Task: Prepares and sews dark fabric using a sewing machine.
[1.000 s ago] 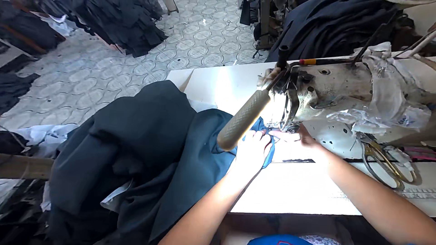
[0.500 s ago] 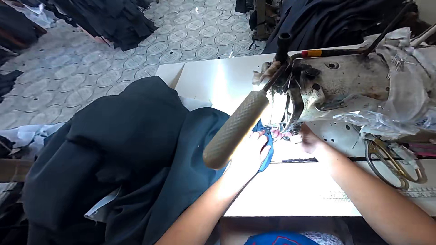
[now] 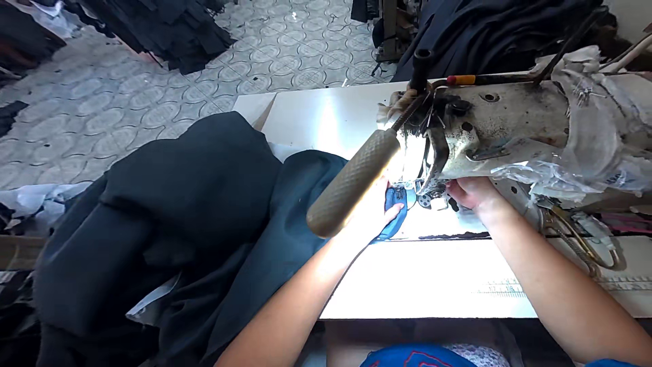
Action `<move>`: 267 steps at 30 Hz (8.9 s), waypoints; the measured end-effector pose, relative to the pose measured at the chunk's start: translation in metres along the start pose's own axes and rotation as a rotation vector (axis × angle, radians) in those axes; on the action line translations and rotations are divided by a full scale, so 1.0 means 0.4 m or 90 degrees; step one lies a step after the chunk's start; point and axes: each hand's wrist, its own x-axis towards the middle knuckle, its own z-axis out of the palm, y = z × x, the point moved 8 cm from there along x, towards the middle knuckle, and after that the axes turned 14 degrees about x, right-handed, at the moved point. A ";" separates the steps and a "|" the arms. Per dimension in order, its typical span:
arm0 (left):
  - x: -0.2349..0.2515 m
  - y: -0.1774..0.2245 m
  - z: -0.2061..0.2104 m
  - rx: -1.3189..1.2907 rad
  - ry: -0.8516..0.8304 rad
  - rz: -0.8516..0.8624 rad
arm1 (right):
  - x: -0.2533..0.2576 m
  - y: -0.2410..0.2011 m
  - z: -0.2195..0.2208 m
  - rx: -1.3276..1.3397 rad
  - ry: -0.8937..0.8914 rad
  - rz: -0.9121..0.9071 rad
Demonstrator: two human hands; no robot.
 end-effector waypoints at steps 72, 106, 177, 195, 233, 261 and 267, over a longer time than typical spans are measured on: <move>-0.167 -0.027 -0.119 -0.396 -0.182 -0.035 | -0.312 0.102 0.173 -0.640 -0.468 -0.768; -0.105 0.020 -0.030 0.032 -0.289 0.243 | -0.318 0.136 0.099 -0.903 -0.417 -0.680; -0.144 -0.037 -0.155 -0.091 0.028 0.038 | -0.250 0.102 0.198 -0.599 -0.569 -0.566; -0.111 0.041 -0.072 0.183 -0.120 0.189 | -0.347 0.158 0.072 -0.822 -0.365 -0.659; -0.008 -0.155 -0.055 0.133 -0.159 -0.113 | -0.107 0.115 0.112 -0.818 -0.354 -0.298; -0.186 0.071 -0.186 -0.153 0.110 0.127 | -0.334 0.123 0.125 -0.699 -0.397 -0.755; -0.072 0.037 -0.119 0.197 -0.105 0.048 | -0.358 0.170 0.066 -0.787 -0.394 -0.613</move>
